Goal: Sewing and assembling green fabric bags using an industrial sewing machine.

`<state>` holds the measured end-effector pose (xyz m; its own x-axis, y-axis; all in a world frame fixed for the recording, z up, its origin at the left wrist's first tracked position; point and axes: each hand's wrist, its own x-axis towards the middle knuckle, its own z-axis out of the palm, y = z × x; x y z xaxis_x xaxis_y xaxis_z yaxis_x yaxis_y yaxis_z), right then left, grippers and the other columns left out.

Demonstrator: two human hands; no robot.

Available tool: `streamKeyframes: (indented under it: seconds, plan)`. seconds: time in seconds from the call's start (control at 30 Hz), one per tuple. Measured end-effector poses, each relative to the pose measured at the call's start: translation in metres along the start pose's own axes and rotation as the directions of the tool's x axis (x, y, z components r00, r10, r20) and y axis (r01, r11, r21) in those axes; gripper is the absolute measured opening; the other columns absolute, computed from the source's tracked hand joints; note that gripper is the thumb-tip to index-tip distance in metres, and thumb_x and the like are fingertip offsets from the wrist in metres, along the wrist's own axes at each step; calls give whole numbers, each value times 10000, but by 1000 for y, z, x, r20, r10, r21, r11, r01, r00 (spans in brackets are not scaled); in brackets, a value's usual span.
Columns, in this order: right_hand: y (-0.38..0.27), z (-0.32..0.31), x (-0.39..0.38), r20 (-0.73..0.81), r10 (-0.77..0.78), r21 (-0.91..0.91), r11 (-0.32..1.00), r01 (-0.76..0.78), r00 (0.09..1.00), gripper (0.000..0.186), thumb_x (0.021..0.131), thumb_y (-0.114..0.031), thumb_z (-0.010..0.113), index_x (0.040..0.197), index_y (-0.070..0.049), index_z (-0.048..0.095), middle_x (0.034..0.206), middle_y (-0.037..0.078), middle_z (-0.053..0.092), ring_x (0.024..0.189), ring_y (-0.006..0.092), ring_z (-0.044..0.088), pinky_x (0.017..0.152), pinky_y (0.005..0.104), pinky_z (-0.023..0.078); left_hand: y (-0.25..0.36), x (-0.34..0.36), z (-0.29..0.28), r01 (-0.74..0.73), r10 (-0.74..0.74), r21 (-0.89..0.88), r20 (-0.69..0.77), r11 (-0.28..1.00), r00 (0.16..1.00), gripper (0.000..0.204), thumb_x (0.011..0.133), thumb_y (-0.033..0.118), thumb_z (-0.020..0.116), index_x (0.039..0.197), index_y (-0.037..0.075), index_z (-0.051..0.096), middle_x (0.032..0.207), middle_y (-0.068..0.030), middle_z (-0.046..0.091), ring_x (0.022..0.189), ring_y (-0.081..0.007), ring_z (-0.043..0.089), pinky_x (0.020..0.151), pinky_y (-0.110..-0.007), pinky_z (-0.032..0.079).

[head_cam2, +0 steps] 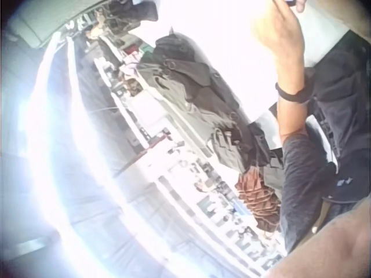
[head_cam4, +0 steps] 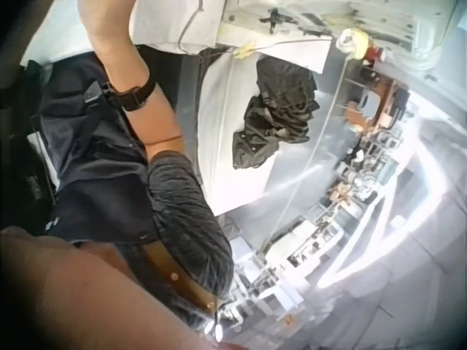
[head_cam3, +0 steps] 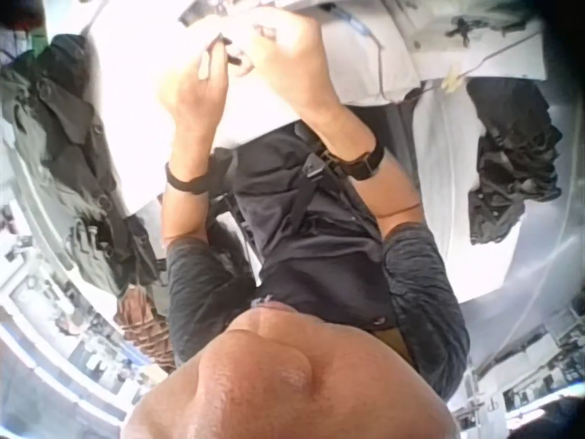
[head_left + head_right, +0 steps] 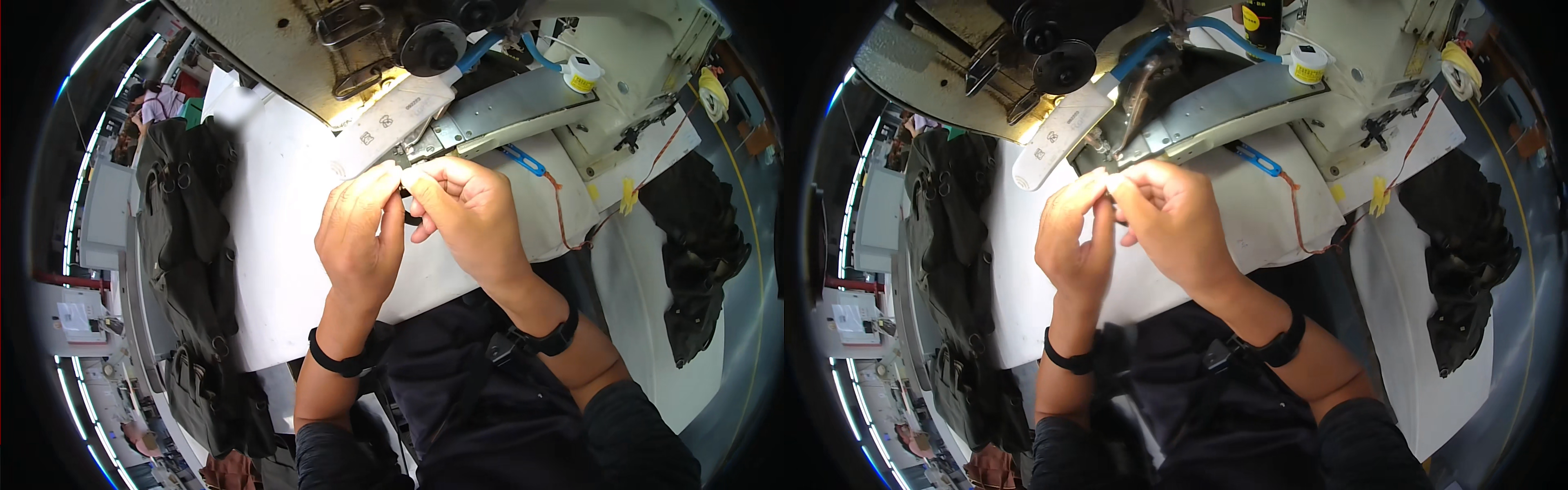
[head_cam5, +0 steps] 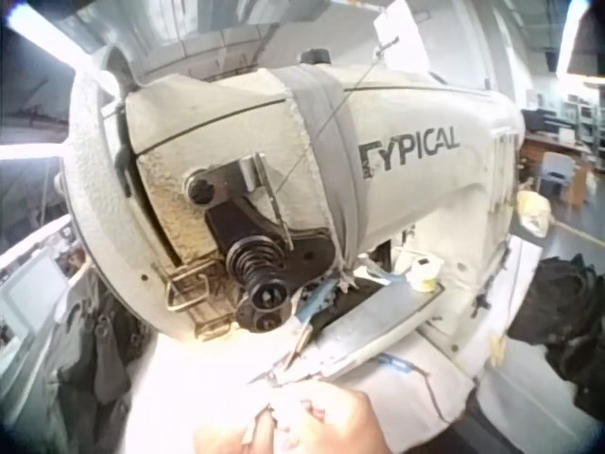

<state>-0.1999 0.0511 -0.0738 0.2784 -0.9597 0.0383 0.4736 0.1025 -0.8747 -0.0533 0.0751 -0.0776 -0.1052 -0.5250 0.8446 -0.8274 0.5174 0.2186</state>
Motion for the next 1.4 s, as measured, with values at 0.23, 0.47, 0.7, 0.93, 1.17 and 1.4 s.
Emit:
streamKeyframes:
  seconds: [0.23,0.47,0.7,0.93,1.17,1.4]
  plan:
    - [0,1,1,-15,-46,-47,998,45,999,140,997,-79,655,982,43,724,819,36,714,705,53,662,578,218,575,-4,1,-2,-46,46,-15,-1,999,999,268,778,-119,793,1011,0,738,1019,-137,765,908,-289,735,800,-361,589]
    - [-2,-4,4,13,11,-35,999,-11,1000,171,1037,-114,648,1069,38,718,824,40,681,640,62,617,591,247,596,-12,8,0,-146,146,49,-4,988,989,281,760,-112,803,1012,-5,741,985,-127,757,822,-275,700,748,-375,559]
    - [-9,-14,0,164,270,325,893,-311,949,279,1038,-167,614,1199,44,700,985,75,734,686,77,603,631,303,611,-12,9,-3,-141,134,110,69,984,989,299,764,-116,800,1027,20,754,1002,-118,776,946,-284,756,847,-373,588]
    - [-15,-22,2,193,212,133,962,-239,958,299,1057,-164,586,1251,40,690,908,78,706,628,80,584,566,269,574,-18,8,9,-103,105,55,-40,993,994,278,775,-89,811,1026,14,751,925,-99,752,782,-287,690,817,-410,560]
    - [-23,-20,23,40,-113,-264,957,120,993,175,1042,-126,633,1104,33,672,770,58,696,543,61,567,504,216,458,-18,5,12,-47,51,56,-57,997,997,231,814,-116,793,1002,11,744,1035,-135,777,951,-266,751,844,-343,588]
    - [-31,-20,44,151,-161,-327,923,203,975,236,1005,-160,659,853,21,674,623,35,656,491,73,586,450,246,443,-21,5,17,-47,51,49,-75,998,996,243,820,-75,808,1037,21,751,1042,-119,787,874,-258,732,807,-349,568]
